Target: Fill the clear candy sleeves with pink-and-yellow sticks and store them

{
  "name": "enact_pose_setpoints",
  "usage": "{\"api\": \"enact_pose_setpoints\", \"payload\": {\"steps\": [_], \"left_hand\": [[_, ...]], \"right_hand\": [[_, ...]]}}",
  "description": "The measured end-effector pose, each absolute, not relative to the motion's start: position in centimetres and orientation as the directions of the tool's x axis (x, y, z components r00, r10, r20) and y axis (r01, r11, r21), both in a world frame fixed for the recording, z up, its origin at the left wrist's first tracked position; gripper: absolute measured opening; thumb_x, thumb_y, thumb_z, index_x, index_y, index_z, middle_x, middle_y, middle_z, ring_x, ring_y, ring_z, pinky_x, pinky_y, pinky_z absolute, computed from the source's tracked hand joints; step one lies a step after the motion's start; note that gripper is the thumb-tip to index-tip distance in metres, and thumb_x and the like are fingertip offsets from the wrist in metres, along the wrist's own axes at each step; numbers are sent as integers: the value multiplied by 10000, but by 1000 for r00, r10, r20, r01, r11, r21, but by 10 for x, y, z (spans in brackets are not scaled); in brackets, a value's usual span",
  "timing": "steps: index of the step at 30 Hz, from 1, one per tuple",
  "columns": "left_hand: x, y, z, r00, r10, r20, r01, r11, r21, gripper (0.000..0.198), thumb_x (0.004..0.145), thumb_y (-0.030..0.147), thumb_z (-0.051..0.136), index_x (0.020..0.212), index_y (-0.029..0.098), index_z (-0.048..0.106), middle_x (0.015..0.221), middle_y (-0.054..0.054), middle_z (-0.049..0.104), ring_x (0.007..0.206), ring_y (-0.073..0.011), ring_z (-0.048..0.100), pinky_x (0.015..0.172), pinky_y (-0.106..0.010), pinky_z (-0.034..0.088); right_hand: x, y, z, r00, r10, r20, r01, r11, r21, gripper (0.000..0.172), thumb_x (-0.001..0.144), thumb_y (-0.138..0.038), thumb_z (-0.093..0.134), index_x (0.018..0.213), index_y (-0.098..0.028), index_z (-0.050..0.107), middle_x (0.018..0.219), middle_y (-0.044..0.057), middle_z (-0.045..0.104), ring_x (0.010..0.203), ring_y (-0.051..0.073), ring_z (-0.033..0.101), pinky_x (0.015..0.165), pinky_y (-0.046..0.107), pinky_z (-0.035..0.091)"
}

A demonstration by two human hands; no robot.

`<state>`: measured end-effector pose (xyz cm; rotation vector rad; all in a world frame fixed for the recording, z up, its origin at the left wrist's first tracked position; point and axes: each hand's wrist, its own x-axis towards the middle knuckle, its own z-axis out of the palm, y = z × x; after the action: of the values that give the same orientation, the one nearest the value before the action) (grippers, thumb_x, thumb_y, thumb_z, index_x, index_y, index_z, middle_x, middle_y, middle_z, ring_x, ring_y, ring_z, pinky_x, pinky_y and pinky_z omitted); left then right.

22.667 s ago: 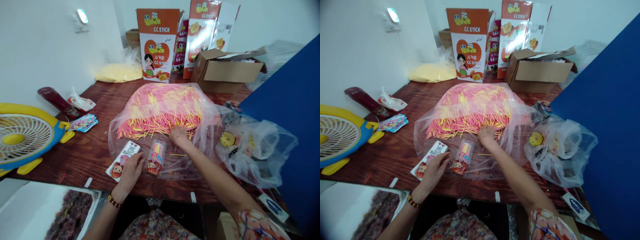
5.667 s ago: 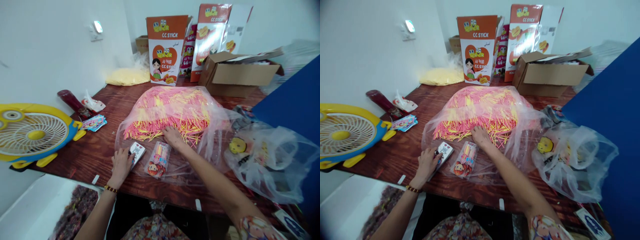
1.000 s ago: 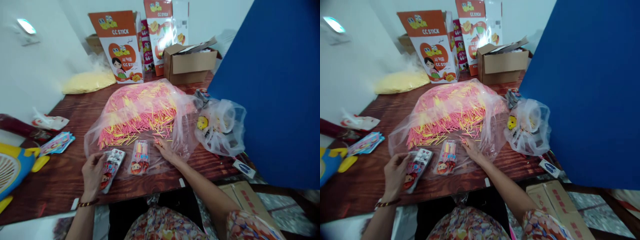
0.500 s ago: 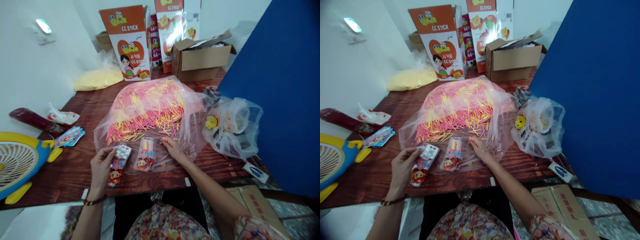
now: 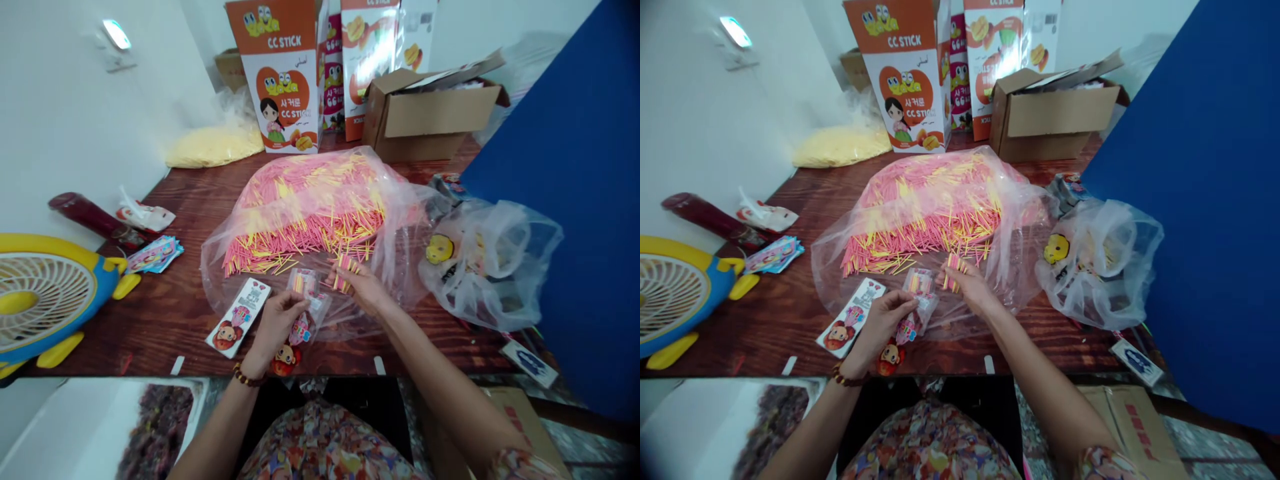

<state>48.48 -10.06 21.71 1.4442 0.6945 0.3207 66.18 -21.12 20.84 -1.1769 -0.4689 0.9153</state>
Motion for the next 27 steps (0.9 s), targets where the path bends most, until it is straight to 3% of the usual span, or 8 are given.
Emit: {"api": "enact_pose_setpoints", "payload": {"steps": [3, 5, 7, 10, 17, 22, 27], "left_hand": [[488, -100, 217, 776, 604, -183, 204, 33, 978, 221, 749, 373, 714, 714, 162, 656, 650, 6, 636, 580, -115, 537, 569, -232, 425], [486, -98, 216, 790, 586, -179, 213, 10, 977, 229, 761, 375, 704, 715, 156, 659, 647, 7, 623, 582, -113, 522, 575, -232, 413], [484, -96, 214, 797, 571, -194, 229, 11, 973, 243, 767, 383, 701, 704, 154, 649, 617, 18, 595, 558, -105, 494, 555, -226, 386], [479, -96, 210, 795, 568, -213, 249, 15, 968, 246, 775, 378, 698, 692, 156, 634, 604, 28, 578, 551, -97, 473, 545, -220, 362], [470, -96, 208, 789, 561, -252, 296, 12, 955, 273, 787, 408, 673, 691, 153, 653, 620, 4, 623, 565, -117, 500, 545, -230, 365], [465, -95, 203, 792, 556, -253, 295, 13, 955, 271, 798, 405, 657, 681, 162, 636, 600, 21, 591, 556, -112, 477, 550, -230, 352], [462, -94, 202, 795, 569, -210, 322, -102, 941, 302, 824, 397, 626, 636, 161, 611, 554, 35, 521, 537, -106, 424, 531, -234, 311]], "right_hand": [[657, -214, 220, 492, 869, 49, 71, 16, -997, 283, 825, -483, 637, 800, -203, 609, 752, 10, 648, 708, 175, 604, 670, 305, 498], [655, -215, 227, 388, 907, 161, 352, 15, -936, 262, 884, -440, 581, 768, -206, 602, 784, 16, 638, 745, 177, 574, 711, 306, 474], [653, -213, 230, 276, 934, 226, 503, 60, -862, 249, 926, -399, 527, 777, -213, 598, 803, 22, 634, 751, 180, 554, 732, 305, 453], [650, -210, 228, 178, 956, 233, 573, 92, -814, 254, 960, -368, 459, 796, -224, 591, 796, 26, 630, 713, 180, 534, 705, 297, 432], [645, -207, 221, 190, 971, 146, 542, 20, -840, 269, 956, -390, 449, 792, -224, 583, 777, 29, 619, 700, 187, 528, 663, 292, 420], [639, -203, 215, 130, 975, 181, 564, 78, -822, 208, 947, -319, 465, 814, -216, 587, 774, 27, 619, 692, 179, 520, 677, 284, 407], [635, -201, 206, 130, 978, 166, 622, 51, -782, 135, 940, -245, 473, 885, -215, 592, 824, 37, 632, 722, 180, 533, 689, 279, 389]]}}
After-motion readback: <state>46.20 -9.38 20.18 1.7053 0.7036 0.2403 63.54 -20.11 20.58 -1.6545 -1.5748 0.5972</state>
